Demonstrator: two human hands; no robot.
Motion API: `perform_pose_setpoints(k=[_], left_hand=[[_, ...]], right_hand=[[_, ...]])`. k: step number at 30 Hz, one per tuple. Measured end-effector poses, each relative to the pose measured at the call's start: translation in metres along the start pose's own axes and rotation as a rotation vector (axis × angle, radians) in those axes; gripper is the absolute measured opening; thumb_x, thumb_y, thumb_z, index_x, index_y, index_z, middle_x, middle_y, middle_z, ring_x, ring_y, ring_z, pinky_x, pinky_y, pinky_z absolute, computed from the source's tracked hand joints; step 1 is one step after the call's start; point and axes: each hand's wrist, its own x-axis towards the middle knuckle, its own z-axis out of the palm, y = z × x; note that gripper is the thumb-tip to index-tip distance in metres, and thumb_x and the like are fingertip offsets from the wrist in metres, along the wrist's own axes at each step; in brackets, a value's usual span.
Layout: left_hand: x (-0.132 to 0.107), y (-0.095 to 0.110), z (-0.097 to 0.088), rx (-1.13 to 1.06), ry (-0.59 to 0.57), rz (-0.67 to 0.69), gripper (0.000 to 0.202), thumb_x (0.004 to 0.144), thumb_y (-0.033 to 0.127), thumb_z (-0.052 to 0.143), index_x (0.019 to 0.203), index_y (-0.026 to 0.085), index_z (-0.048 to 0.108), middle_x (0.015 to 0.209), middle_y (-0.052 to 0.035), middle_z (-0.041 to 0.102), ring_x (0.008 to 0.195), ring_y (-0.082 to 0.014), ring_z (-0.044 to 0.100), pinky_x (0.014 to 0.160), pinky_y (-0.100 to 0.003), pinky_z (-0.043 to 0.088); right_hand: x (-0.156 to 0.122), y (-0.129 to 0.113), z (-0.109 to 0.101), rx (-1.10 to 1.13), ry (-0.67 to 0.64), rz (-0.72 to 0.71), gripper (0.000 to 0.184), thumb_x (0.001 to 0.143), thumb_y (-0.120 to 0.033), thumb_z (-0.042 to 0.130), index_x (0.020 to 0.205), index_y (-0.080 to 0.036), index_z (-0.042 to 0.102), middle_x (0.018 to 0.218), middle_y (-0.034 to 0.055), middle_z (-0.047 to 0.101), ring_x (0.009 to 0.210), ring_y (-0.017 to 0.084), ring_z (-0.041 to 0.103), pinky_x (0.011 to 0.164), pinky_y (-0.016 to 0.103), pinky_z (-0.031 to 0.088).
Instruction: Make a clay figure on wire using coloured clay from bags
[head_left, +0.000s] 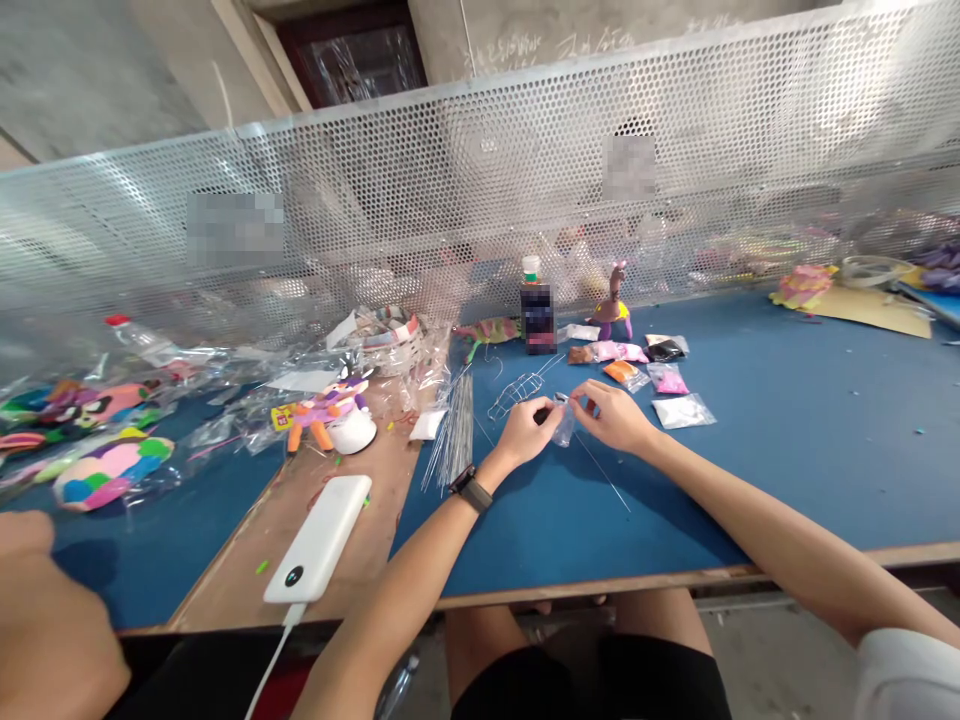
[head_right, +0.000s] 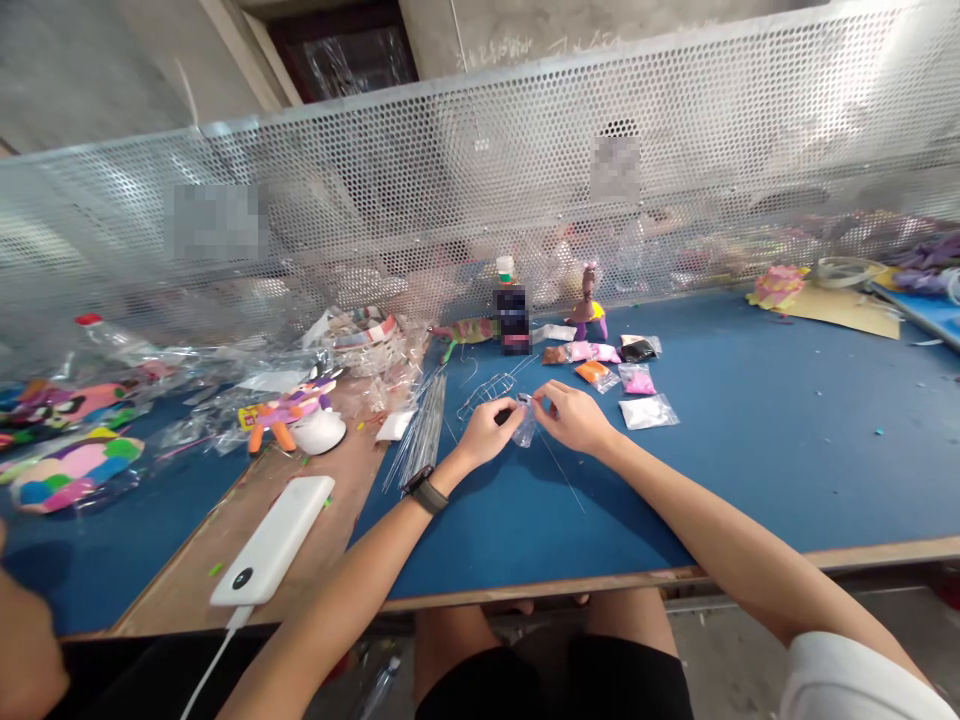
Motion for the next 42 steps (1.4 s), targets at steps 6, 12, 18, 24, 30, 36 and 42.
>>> perform_pose_setpoints(k=[6, 12, 18, 24, 30, 36, 42], left_hand=[[0.001, 0.001, -0.001, 0.071, -0.033, 0.089, 0.037, 0.102, 0.04, 0.05, 0.073, 0.018, 0.055, 0.066, 0.0013, 0.055, 0.064, -0.0141, 0.047, 0.066, -0.027, 0.035], [0.0, 0.003, -0.001, 0.099, -0.058, 0.123, 0.036, 0.102, 0.035, 0.048, 0.07, 0.019, 0.049, 0.065, 0.0012, 0.052, 0.064, -0.014, 0.047, 0.065, -0.027, 0.033], [-0.002, 0.006, -0.001, 0.121, -0.073, 0.117, 0.036, 0.101, 0.034, 0.049, 0.068, 0.019, 0.05, 0.062, 0.0009, 0.052, 0.06, -0.0137, 0.045, 0.061, -0.027, 0.03], [-0.001, 0.006, -0.002, 0.154, -0.101, 0.163, 0.036, 0.1, 0.031, 0.05, 0.066, 0.019, 0.049, 0.06, 0.0008, 0.051, 0.059, -0.0135, 0.043, 0.061, -0.028, 0.03], [0.0, 0.004, -0.004, 0.186, -0.111, 0.165, 0.038, 0.099, 0.03, 0.05, 0.063, 0.019, 0.046, 0.058, 0.0019, 0.048, 0.057, -0.0128, 0.041, 0.06, -0.028, 0.028], [-0.003, 0.008, -0.004, 0.208, -0.16, 0.152, 0.038, 0.098, 0.028, 0.049, 0.061, 0.019, 0.044, 0.057, 0.0019, 0.046, 0.056, -0.0125, 0.041, 0.059, -0.028, 0.026], [-0.003, 0.01, -0.005, 0.202, -0.168, 0.137, 0.038, 0.096, 0.026, 0.05, 0.06, 0.019, 0.043, 0.054, 0.0028, 0.043, 0.054, -0.0113, 0.038, 0.057, -0.028, 0.025]], right_hand=[[0.001, 0.001, 0.001, 0.015, -0.043, -0.026, 0.026, 0.105, -0.036, 0.049, 0.11, -0.022, 0.07, 0.105, 0.01, 0.075, 0.078, 0.021, 0.069, 0.072, 0.033, 0.053], [-0.001, 0.001, -0.002, -0.056, -0.098, -0.082, 0.029, 0.108, -0.035, 0.045, 0.115, -0.023, 0.07, 0.108, 0.0104, 0.075, 0.084, 0.023, 0.07, 0.071, 0.032, 0.05], [-0.003, -0.002, 0.0, -0.153, -0.099, -0.08, 0.028, 0.108, -0.033, 0.042, 0.111, -0.023, 0.068, 0.105, 0.0098, 0.073, 0.08, 0.02, 0.068, 0.062, 0.028, 0.043], [-0.003, -0.006, 0.006, -0.033, -0.024, 0.02, 0.021, 0.106, -0.032, 0.044, 0.104, -0.024, 0.063, 0.105, 0.008, 0.07, 0.078, 0.019, 0.065, 0.066, 0.03, 0.045], [0.0, 0.001, 0.017, 0.203, -0.007, 0.107, 0.025, 0.106, -0.037, 0.043, 0.094, -0.023, 0.059, 0.092, 0.006, 0.07, 0.079, 0.021, 0.064, 0.074, 0.032, 0.05], [-0.001, 0.004, 0.006, 0.114, -0.125, 0.009, 0.023, 0.106, -0.037, 0.046, 0.104, -0.023, 0.064, 0.094, 0.006, 0.073, 0.074, 0.019, 0.065, 0.07, 0.03, 0.047], [0.0, 0.006, -0.004, -0.046, -0.179, -0.149, 0.025, 0.109, -0.033, 0.041, 0.112, -0.022, 0.064, 0.108, 0.0091, 0.075, 0.09, 0.021, 0.07, 0.073, 0.029, 0.047]])
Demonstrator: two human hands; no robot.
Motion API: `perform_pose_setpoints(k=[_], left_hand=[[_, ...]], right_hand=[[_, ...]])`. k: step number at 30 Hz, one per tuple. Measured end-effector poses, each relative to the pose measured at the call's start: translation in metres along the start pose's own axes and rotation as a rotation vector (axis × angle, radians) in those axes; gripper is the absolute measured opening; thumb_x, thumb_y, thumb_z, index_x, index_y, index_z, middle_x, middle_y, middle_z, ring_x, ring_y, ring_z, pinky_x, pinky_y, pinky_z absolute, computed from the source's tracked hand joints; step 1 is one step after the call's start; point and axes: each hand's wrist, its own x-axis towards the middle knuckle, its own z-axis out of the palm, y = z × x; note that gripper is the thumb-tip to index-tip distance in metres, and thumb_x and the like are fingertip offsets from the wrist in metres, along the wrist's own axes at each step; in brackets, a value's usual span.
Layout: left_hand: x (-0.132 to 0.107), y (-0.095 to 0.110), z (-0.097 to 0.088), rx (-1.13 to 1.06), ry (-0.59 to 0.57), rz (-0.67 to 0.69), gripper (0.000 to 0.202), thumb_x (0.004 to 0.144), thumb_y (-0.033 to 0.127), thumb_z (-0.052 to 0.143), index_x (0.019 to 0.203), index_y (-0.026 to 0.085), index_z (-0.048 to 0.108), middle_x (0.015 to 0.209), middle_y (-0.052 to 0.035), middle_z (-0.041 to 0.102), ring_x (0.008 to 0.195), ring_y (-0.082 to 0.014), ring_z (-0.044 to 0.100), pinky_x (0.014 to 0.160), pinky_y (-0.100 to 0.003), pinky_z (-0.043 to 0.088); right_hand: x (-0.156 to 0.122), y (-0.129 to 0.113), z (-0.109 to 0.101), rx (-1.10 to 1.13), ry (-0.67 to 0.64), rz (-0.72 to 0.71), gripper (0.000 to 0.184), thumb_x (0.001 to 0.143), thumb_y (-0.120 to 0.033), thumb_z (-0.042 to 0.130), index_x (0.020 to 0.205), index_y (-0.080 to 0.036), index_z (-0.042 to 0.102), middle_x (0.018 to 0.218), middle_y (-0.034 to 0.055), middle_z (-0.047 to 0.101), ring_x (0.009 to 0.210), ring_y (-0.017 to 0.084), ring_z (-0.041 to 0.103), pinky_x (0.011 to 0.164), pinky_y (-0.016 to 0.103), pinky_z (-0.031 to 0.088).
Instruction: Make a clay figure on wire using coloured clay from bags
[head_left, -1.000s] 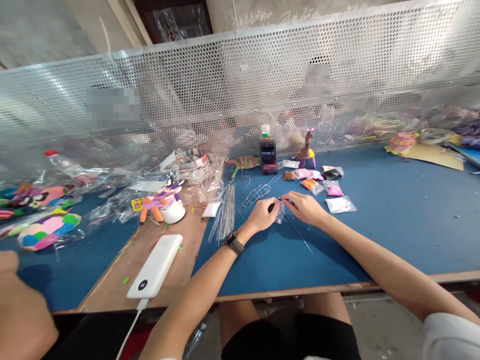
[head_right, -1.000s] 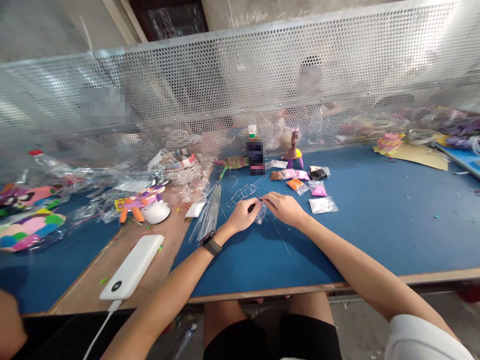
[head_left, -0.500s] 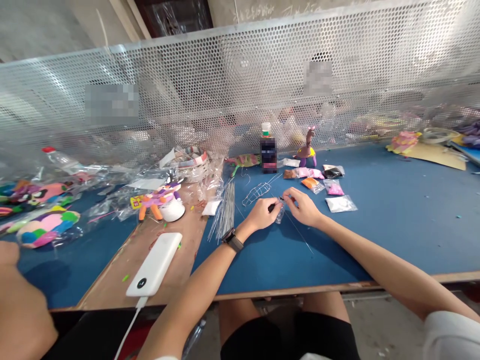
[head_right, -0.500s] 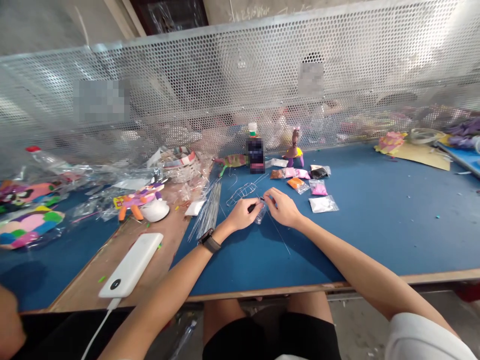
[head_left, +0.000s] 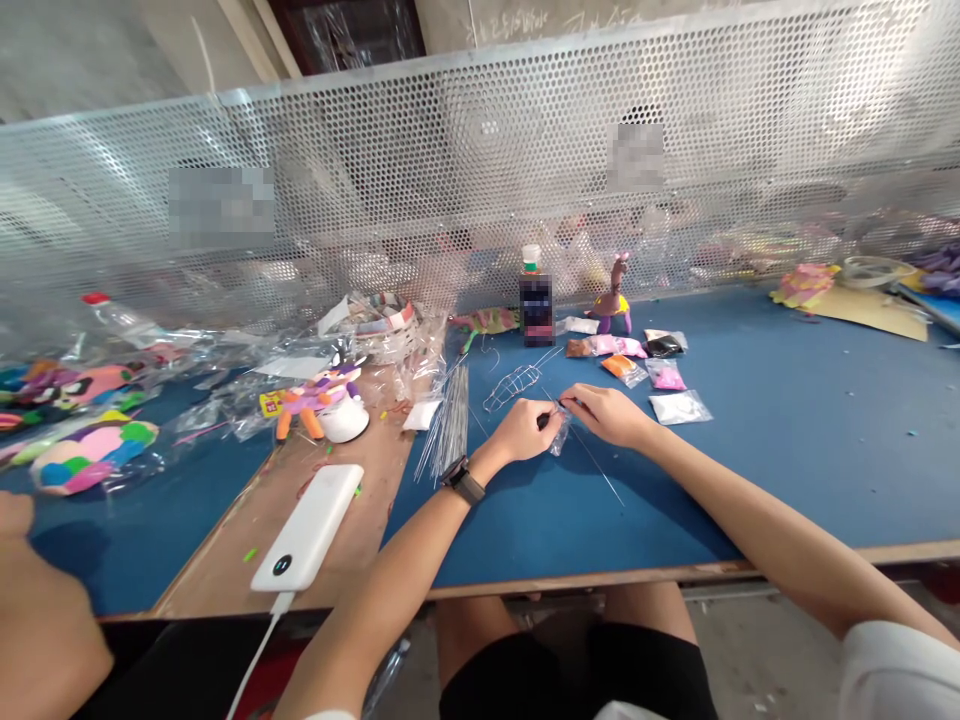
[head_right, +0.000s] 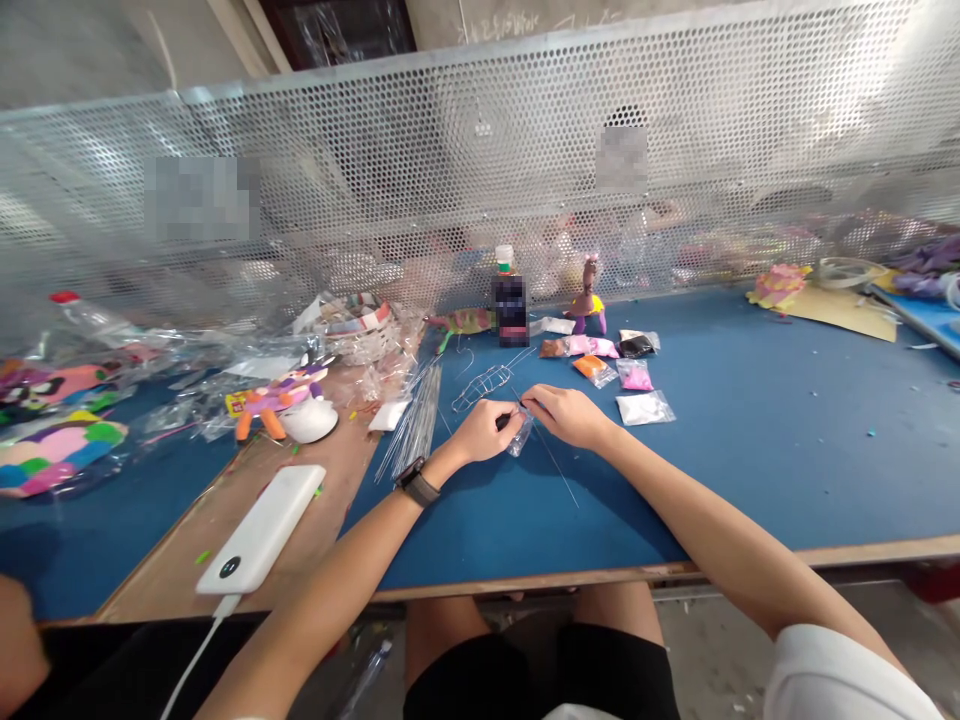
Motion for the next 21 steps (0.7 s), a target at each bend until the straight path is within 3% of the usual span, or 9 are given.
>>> perform_pose_setpoints(k=[8, 12, 16, 18, 21], left_hand=[[-0.001, -0.001, 0.0, 0.093, -0.017, 0.027, 0.034, 0.095, 0.022, 0.053, 0.062, 0.019, 0.044, 0.056, 0.0023, 0.048, 0.053, -0.0109, 0.041, 0.056, -0.028, 0.023], [0.0, 0.0, -0.001, 0.118, -0.025, 0.046, 0.033, 0.094, 0.02, 0.053, 0.062, 0.019, 0.046, 0.057, 0.0011, 0.051, 0.053, -0.0116, 0.041, 0.057, -0.027, 0.024], [0.002, 0.0, -0.005, 0.138, -0.025, 0.068, 0.035, 0.096, 0.023, 0.052, 0.062, 0.019, 0.048, 0.058, 0.0003, 0.053, 0.054, -0.0121, 0.042, 0.058, -0.027, 0.026], [0.002, -0.002, -0.006, 0.163, -0.027, 0.067, 0.036, 0.096, 0.024, 0.052, 0.061, 0.019, 0.048, 0.057, 0.0001, 0.052, 0.054, -0.0122, 0.041, 0.058, -0.028, 0.025], [0.001, -0.005, -0.005, 0.177, -0.05, 0.071, 0.037, 0.096, 0.023, 0.052, 0.06, 0.018, 0.048, 0.055, 0.0003, 0.051, 0.053, -0.0122, 0.04, 0.058, -0.029, 0.025]], right_hand=[[0.0, -0.008, 0.002, -0.206, 0.06, -0.036, 0.022, 0.105, -0.026, 0.045, 0.101, -0.02, 0.066, 0.095, 0.0069, 0.072, 0.069, 0.016, 0.061, 0.058, 0.027, 0.032], [0.001, -0.01, 0.006, -0.011, 0.124, 0.03, 0.017, 0.1, -0.024, 0.05, 0.091, -0.02, 0.063, 0.085, 0.0043, 0.068, 0.067, 0.015, 0.056, 0.062, 0.026, 0.037], [0.005, -0.01, 0.015, 0.282, 0.18, 0.222, 0.023, 0.099, -0.031, 0.048, 0.083, -0.02, 0.06, 0.072, 0.0007, 0.062, 0.065, 0.015, 0.054, 0.064, 0.027, 0.042], [0.006, -0.008, 0.018, 0.339, 0.15, 0.279, 0.026, 0.101, -0.034, 0.046, 0.083, -0.02, 0.06, 0.072, 0.0006, 0.063, 0.065, 0.016, 0.056, 0.064, 0.027, 0.043], [0.005, -0.004, 0.016, 0.295, 0.078, 0.233, 0.026, 0.102, -0.037, 0.047, 0.089, -0.02, 0.062, 0.075, 0.0014, 0.066, 0.067, 0.016, 0.057, 0.065, 0.028, 0.042]])
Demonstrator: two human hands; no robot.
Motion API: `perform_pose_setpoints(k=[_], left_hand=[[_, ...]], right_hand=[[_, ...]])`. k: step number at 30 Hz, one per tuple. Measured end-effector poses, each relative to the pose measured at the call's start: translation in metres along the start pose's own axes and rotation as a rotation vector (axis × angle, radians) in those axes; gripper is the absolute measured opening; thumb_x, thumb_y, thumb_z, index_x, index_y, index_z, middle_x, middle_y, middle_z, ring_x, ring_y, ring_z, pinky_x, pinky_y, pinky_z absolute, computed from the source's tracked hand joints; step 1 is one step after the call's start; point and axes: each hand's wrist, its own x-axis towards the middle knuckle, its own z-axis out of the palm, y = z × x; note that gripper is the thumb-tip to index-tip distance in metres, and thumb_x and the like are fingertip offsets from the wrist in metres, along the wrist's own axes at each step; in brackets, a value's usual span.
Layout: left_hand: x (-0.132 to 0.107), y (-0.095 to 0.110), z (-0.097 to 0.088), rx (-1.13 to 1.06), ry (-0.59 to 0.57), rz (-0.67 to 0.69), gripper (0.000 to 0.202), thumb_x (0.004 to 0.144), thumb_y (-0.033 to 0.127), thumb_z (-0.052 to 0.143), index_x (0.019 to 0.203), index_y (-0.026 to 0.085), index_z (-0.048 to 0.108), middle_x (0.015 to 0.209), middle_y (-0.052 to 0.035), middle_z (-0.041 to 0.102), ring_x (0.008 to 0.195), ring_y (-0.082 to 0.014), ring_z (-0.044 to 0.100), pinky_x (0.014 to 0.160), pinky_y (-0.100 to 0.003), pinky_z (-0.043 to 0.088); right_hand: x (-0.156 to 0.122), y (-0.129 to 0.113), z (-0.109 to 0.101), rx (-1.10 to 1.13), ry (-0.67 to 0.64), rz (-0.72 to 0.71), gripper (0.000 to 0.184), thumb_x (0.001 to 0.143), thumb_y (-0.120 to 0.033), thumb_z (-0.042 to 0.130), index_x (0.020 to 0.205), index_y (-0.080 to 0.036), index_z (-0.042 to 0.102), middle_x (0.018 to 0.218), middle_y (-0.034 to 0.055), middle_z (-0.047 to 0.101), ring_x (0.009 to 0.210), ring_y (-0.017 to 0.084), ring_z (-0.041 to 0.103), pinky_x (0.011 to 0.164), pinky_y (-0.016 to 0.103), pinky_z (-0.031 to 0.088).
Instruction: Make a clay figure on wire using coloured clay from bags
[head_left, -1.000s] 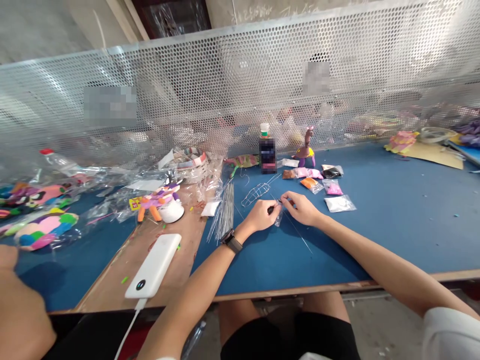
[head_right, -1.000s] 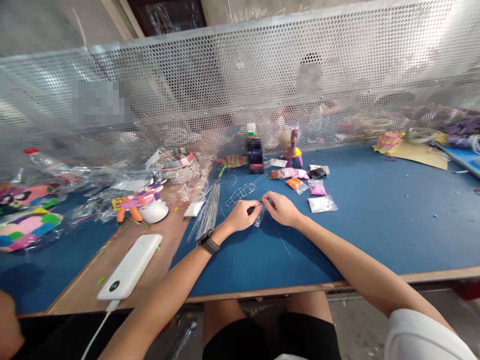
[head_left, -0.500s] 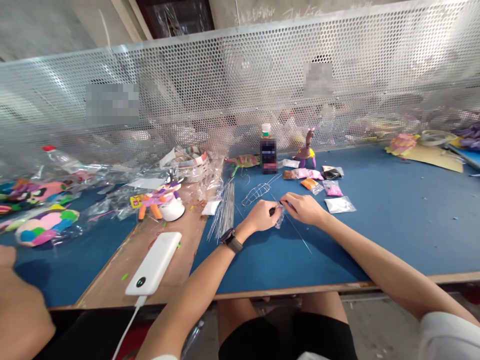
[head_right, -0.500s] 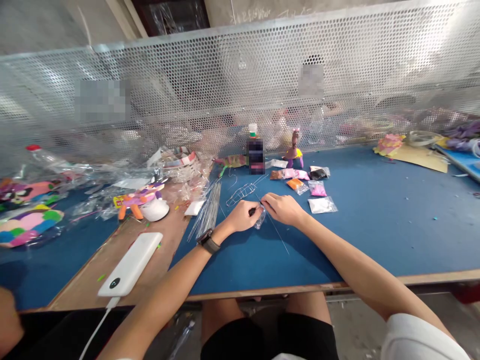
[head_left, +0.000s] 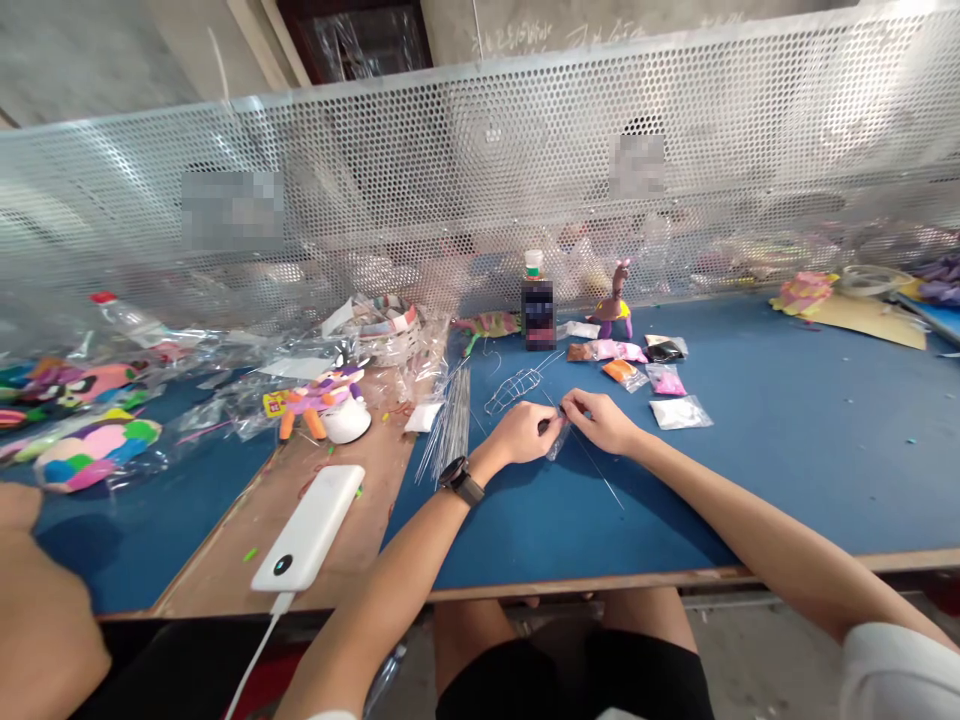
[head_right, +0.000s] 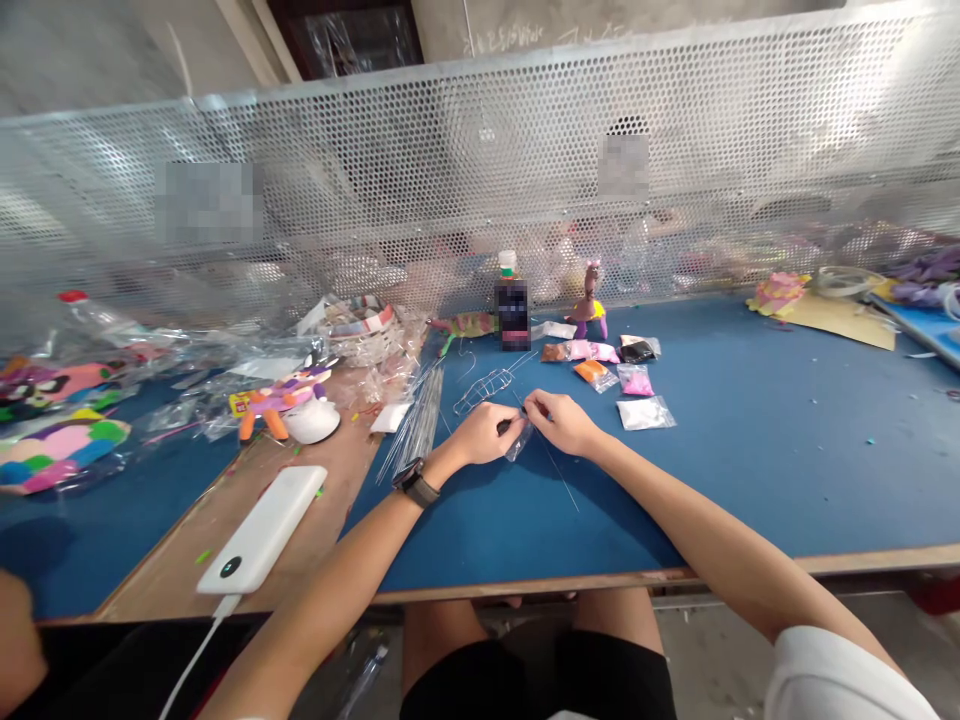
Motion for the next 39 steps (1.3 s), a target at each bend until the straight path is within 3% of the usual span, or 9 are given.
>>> perform_pose_setpoints(k=[4, 11, 19, 23, 27, 30, 33, 39], left_hand=[[-0.002, -0.001, 0.002, -0.007, -0.017, 0.026, 0.037, 0.097, 0.025, 0.053, 0.061, 0.018, 0.05, 0.054, 0.001, 0.051, 0.052, -0.0117, 0.04, 0.057, -0.028, 0.025], [-0.002, 0.004, -0.001, 0.134, -0.043, 0.007, 0.037, 0.095, 0.024, 0.054, 0.059, 0.018, 0.056, 0.056, -0.0036, 0.062, 0.05, -0.0139, 0.049, 0.057, -0.03, 0.028], [-0.003, 0.011, -0.006, 0.429, -0.057, 0.099, 0.029, 0.098, 0.021, 0.053, 0.074, 0.017, 0.069, 0.08, -0.0095, 0.077, 0.073, -0.0222, 0.071, 0.076, -0.034, 0.041], [-0.002, 0.008, -0.011, 0.509, -0.042, 0.117, 0.031, 0.103, 0.023, 0.048, 0.082, 0.017, 0.069, 0.084, -0.0085, 0.077, 0.075, -0.0215, 0.07, 0.077, -0.035, 0.041], [0.002, -0.001, -0.014, 0.523, -0.003, 0.101, 0.034, 0.107, 0.028, 0.045, 0.086, 0.017, 0.069, 0.083, -0.0077, 0.074, 0.075, -0.0204, 0.068, 0.074, -0.033, 0.038], [0.004, -0.006, -0.012, 0.503, 0.025, 0.082, 0.037, 0.109, 0.034, 0.044, 0.086, 0.017, 0.069, 0.082, -0.0086, 0.072, 0.074, -0.0204, 0.065, 0.073, -0.032, 0.037], [0.004, -0.007, -0.008, 0.454, 0.054, 0.058, 0.038, 0.108, 0.035, 0.045, 0.083, 0.017, 0.066, 0.081, -0.0088, 0.071, 0.072, -0.0203, 0.063, 0.072, -0.032, 0.036], [0.002, -0.002, -0.005, 0.36, 0.067, 0.023, 0.035, 0.107, 0.033, 0.047, 0.079, 0.019, 0.062, 0.079, -0.0073, 0.069, 0.073, -0.0201, 0.064, 0.07, -0.03, 0.036]], right_hand=[[-0.001, 0.002, -0.012, -0.113, -0.072, -0.102, 0.022, 0.103, -0.038, 0.05, 0.102, -0.021, 0.063, 0.08, 0.0029, 0.067, 0.069, 0.018, 0.06, 0.066, 0.028, 0.041], [-0.003, -0.007, -0.019, -0.267, -0.16, -0.119, 0.02, 0.106, -0.033, 0.047, 0.106, -0.022, 0.063, 0.094, 0.007, 0.075, 0.075, 0.02, 0.067, 0.067, 0.028, 0.041], [-0.006, -0.012, -0.01, -0.481, -0.151, -0.083, 0.019, 0.108, -0.028, 0.038, 0.112, -0.021, 0.055, 0.101, 0.0101, 0.075, 0.08, 0.023, 0.069, 0.062, 0.029, 0.035], [-0.007, -0.008, 0.001, -0.3, -0.048, -0.01, 0.017, 0.108, -0.03, 0.035, 0.108, -0.022, 0.051, 0.098, 0.0081, 0.069, 0.08, 0.022, 0.065, 0.068, 0.03, 0.042], [-0.004, -0.002, 0.009, -0.004, 0.055, -0.047, 0.026, 0.109, -0.041, 0.032, 0.098, -0.024, 0.049, 0.098, 0.0077, 0.061, 0.09, 0.021, 0.06, 0.085, 0.036, 0.05], [0.0, 0.002, 0.012, 0.138, 0.085, -0.039, 0.035, 0.107, -0.052, 0.035, 0.095, -0.024, 0.052, 0.104, 0.0084, 0.059, 0.1, 0.022, 0.057, 0.098, 0.039, 0.05], [0.002, 0.006, 0.013, 0.222, 0.086, 0.014, 0.04, 0.105, -0.059, 0.039, 0.094, -0.024, 0.055, 0.104, 0.0071, 0.058, 0.104, 0.022, 0.056, 0.105, 0.041, 0.047], [0.0, 0.006, 0.011, 0.234, 0.063, 0.019, 0.042, 0.104, -0.061, 0.04, 0.095, -0.024, 0.056, 0.104, 0.0069, 0.058, 0.103, 0.022, 0.057, 0.103, 0.039, 0.047]])
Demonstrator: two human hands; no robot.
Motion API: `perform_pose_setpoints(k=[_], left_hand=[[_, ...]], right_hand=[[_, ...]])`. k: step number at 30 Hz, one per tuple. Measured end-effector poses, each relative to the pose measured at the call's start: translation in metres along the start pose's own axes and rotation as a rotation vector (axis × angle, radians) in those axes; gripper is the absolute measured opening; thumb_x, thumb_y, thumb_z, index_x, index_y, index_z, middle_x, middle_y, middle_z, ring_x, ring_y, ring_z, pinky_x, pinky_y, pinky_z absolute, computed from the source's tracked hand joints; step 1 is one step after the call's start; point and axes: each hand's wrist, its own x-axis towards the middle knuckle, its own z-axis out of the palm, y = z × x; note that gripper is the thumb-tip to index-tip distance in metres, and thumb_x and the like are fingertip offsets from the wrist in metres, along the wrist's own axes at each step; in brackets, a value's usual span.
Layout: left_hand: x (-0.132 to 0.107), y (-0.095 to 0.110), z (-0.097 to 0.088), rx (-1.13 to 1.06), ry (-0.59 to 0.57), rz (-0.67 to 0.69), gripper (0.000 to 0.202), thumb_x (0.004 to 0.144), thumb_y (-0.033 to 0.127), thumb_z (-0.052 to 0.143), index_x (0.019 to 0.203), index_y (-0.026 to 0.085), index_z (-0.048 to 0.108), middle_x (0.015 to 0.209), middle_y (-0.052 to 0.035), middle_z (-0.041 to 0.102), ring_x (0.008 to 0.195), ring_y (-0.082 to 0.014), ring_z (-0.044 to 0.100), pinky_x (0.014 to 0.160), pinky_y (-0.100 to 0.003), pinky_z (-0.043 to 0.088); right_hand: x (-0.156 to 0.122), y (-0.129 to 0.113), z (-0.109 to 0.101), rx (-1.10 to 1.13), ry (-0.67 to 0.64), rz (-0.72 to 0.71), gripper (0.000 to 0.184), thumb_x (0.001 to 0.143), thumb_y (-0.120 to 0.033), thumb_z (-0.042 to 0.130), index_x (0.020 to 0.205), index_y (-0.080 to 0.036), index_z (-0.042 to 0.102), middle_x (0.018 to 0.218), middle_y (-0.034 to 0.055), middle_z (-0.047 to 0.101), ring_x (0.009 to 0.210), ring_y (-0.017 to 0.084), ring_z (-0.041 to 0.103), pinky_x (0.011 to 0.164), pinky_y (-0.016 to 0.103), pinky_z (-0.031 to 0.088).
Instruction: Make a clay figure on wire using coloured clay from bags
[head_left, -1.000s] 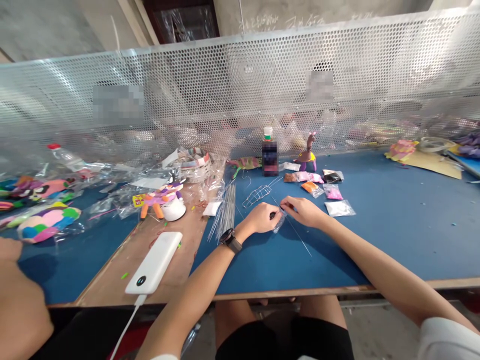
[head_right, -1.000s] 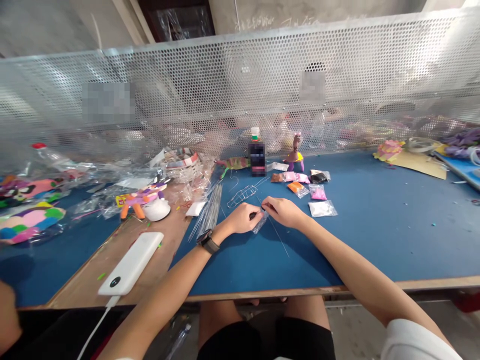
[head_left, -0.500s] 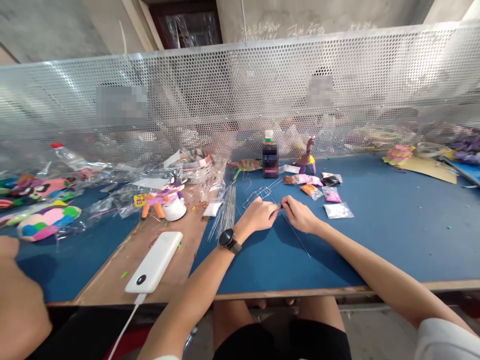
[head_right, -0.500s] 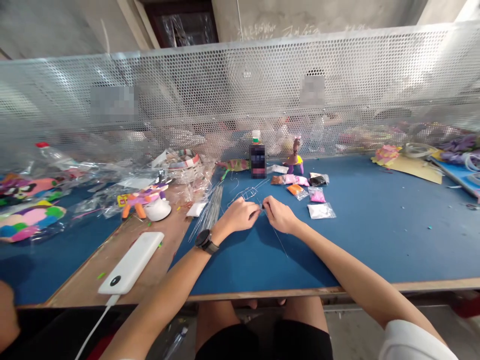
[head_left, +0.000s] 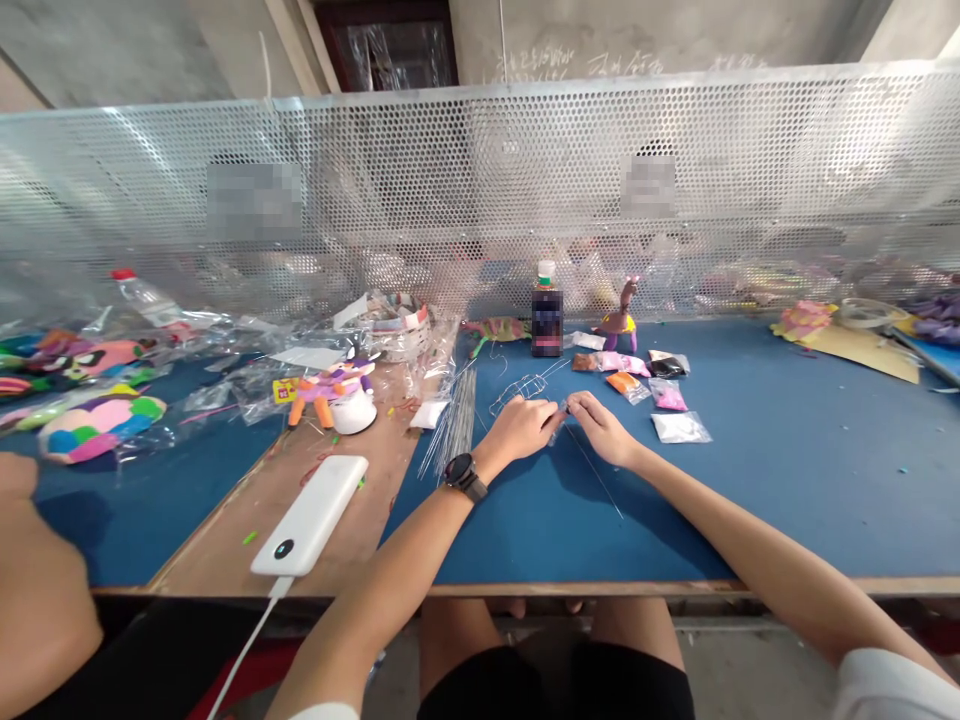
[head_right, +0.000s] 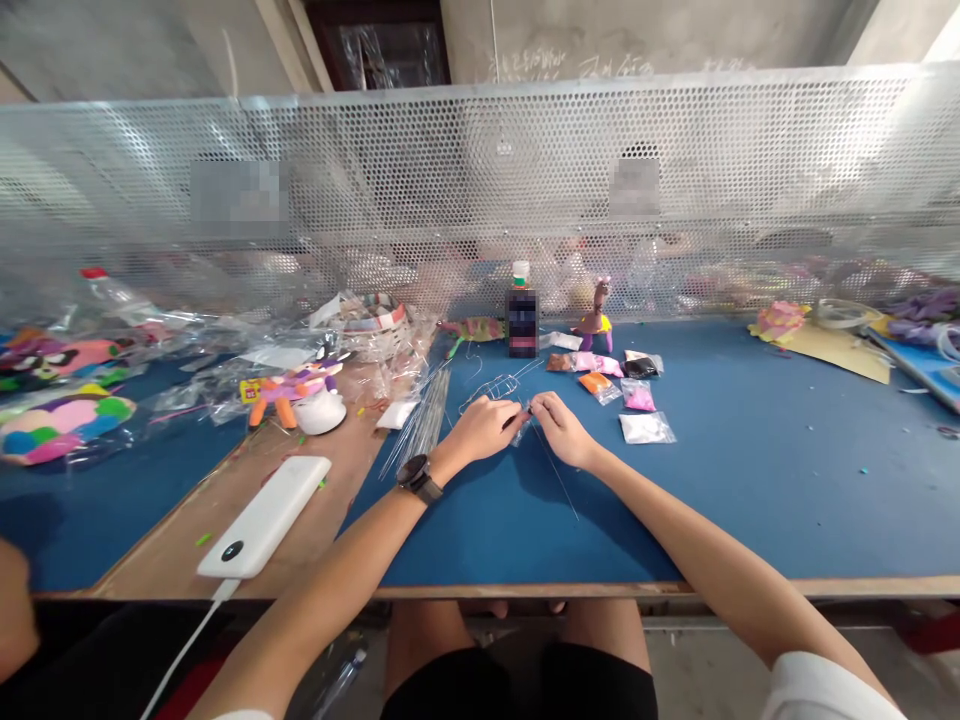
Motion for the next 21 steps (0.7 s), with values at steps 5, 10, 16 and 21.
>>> perform_pose_setpoints(k=[5, 10, 16, 21], left_hand=[[-0.001, 0.005, -0.005, -0.085, -0.019, 0.0, 0.032, 0.105, 0.031, 0.049, 0.076, 0.02, 0.056, 0.076, -0.0058, 0.066, 0.07, -0.0199, 0.061, 0.067, -0.03, 0.035], [-0.004, 0.007, -0.011, -0.244, -0.008, -0.03, 0.016, 0.095, 0.029, 0.057, 0.083, 0.021, 0.05, 0.076, -0.0015, 0.057, 0.068, -0.018, 0.053, 0.065, -0.03, 0.036], [-0.006, 0.01, -0.008, -0.426, 0.247, 0.025, 0.023, 0.085, 0.02, 0.052, 0.104, 0.021, 0.04, 0.105, -0.0089, 0.052, 0.092, -0.0226, 0.053, 0.084, -0.038, 0.049], [-0.008, 0.019, 0.002, -0.267, 0.179, 0.201, 0.047, 0.075, 0.015, 0.06, 0.115, 0.02, 0.037, 0.13, -0.0196, 0.048, 0.133, -0.039, 0.047, 0.109, -0.056, 0.043]], right_hand=[[-0.001, -0.001, 0.0, -0.013, 0.001, -0.012, 0.043, 0.105, -0.061, 0.038, 0.094, -0.024, 0.055, 0.103, 0.0071, 0.059, 0.101, 0.022, 0.058, 0.102, 0.039, 0.047], [-0.002, -0.002, 0.0, -0.014, 0.008, 0.023, 0.044, 0.104, -0.063, 0.039, 0.096, -0.023, 0.056, 0.099, 0.005, 0.06, 0.095, 0.02, 0.058, 0.095, 0.036, 0.049], [-0.003, -0.002, 0.003, 0.002, -0.007, 0.159, 0.049, 0.101, -0.067, 0.041, 0.091, -0.022, 0.056, 0.078, 0.0, 0.059, 0.074, 0.017, 0.055, 0.075, 0.032, 0.048], [-0.002, 0.001, 0.011, 0.151, -0.002, 0.255, 0.053, 0.094, -0.072, 0.049, 0.089, -0.021, 0.058, 0.07, -0.001, 0.06, 0.066, 0.016, 0.056, 0.068, 0.031, 0.049]])
